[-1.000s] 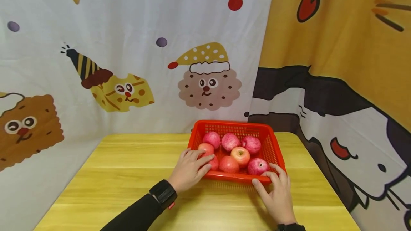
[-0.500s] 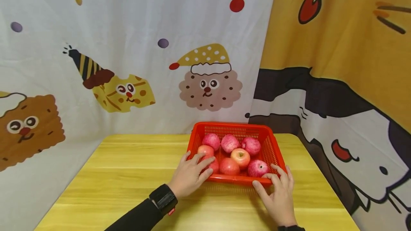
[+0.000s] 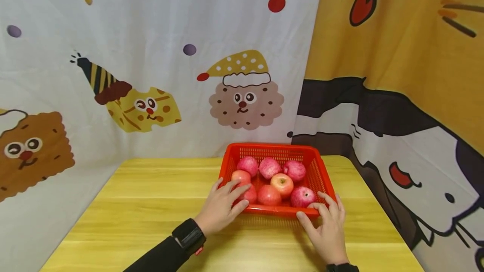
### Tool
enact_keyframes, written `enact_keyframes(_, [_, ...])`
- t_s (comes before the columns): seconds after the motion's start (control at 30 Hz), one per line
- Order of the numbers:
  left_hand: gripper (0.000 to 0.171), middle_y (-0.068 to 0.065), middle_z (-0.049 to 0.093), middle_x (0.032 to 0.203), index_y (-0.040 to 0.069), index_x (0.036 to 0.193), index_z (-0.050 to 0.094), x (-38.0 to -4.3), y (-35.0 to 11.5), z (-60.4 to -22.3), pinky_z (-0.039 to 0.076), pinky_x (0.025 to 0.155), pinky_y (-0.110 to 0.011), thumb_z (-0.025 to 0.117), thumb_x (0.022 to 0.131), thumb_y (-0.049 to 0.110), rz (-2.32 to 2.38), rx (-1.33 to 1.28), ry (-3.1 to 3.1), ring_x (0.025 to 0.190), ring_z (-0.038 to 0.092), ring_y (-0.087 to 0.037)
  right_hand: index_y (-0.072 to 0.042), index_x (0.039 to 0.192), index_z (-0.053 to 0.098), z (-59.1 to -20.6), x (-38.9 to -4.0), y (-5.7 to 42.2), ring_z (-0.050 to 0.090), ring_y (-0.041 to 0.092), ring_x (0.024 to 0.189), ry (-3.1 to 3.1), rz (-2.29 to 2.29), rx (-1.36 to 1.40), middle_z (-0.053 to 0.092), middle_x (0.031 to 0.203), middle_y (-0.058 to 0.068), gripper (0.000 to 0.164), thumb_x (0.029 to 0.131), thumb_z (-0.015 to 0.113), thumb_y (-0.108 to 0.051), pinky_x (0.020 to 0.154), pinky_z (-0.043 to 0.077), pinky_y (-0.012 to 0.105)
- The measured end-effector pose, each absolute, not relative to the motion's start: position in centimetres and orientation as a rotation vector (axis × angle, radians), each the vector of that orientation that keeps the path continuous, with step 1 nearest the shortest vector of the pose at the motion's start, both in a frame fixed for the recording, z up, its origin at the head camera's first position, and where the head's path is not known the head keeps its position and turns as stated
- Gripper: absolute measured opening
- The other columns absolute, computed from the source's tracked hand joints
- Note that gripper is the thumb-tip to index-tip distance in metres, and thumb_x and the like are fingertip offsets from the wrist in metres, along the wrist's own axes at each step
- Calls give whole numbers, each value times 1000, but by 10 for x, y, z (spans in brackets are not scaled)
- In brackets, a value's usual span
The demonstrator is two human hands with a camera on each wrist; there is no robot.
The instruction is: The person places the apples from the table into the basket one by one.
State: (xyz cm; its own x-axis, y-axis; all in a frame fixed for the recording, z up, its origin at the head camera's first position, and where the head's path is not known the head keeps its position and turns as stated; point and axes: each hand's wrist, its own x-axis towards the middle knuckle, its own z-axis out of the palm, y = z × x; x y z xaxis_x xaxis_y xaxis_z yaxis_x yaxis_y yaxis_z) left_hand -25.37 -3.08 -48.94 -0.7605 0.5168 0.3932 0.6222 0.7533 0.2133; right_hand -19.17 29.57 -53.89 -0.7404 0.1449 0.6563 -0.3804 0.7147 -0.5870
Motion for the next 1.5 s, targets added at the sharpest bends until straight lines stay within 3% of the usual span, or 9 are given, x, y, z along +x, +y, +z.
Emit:
enact_keyframes(0.2, [66, -11, 57, 156, 18, 156, 55, -235, -45, -491, 27, 131, -60, 61, 103, 58, -527, -933, -2669, 146, 55, -28, -14, 92, 69, -538, -191, 294, 19, 63, 149, -2211, 971, 200, 54, 142, 29, 31, 75, 94, -12, 126, 8, 75])
enact_keyframes(0.43, [66, -7, 59, 153, 13, 151, 59, -210, -63, -490, 30, 132, -55, 76, 97, 47, -506, -1016, -2642, 149, 51, -29, -14, 92, 68, -534, -191, 297, 19, 63, 148, -2223, 966, 217, 54, 141, 29, 29, 77, 93, -13, 127, 6, 75])
enact_keyframes(0.73, [68, -5, 60, 154, 13, 156, 55, -187, -79, -488, 36, 128, -55, 74, 99, 46, -462, -1060, -2664, 151, 50, -29, -17, 92, 67, -537, -187, 295, 18, 62, 150, -2268, 994, 213, 52, 144, 29, 27, 79, 91, -15, 126, 6, 77])
enact_keyframes(1.2, [74, -7, 43, 171, 17, 163, 45, -172, -105, -492, 46, 119, -58, 74, 100, 44, -604, -1082, -2653, 160, 38, -36, -15, 94, 67, -528, -185, 298, 15, 62, 151, -2281, 1001, 212, 50, 147, 28, 26, 82, 90, -13, 125, 5, 79])
enact_keyframes(1.5, [78, -2, 35, 175, 20, 165, 41, -166, -112, -491, 49, 117, -59, 74, 100, 45, -670, -1035, -2760, 156, 45, -35, -14, 94, 68, -532, -185, 297, 19, 65, 149, -2276, 982, 214, 53, 144, 29, 27, 80, 91, -13, 125, 6, 78])
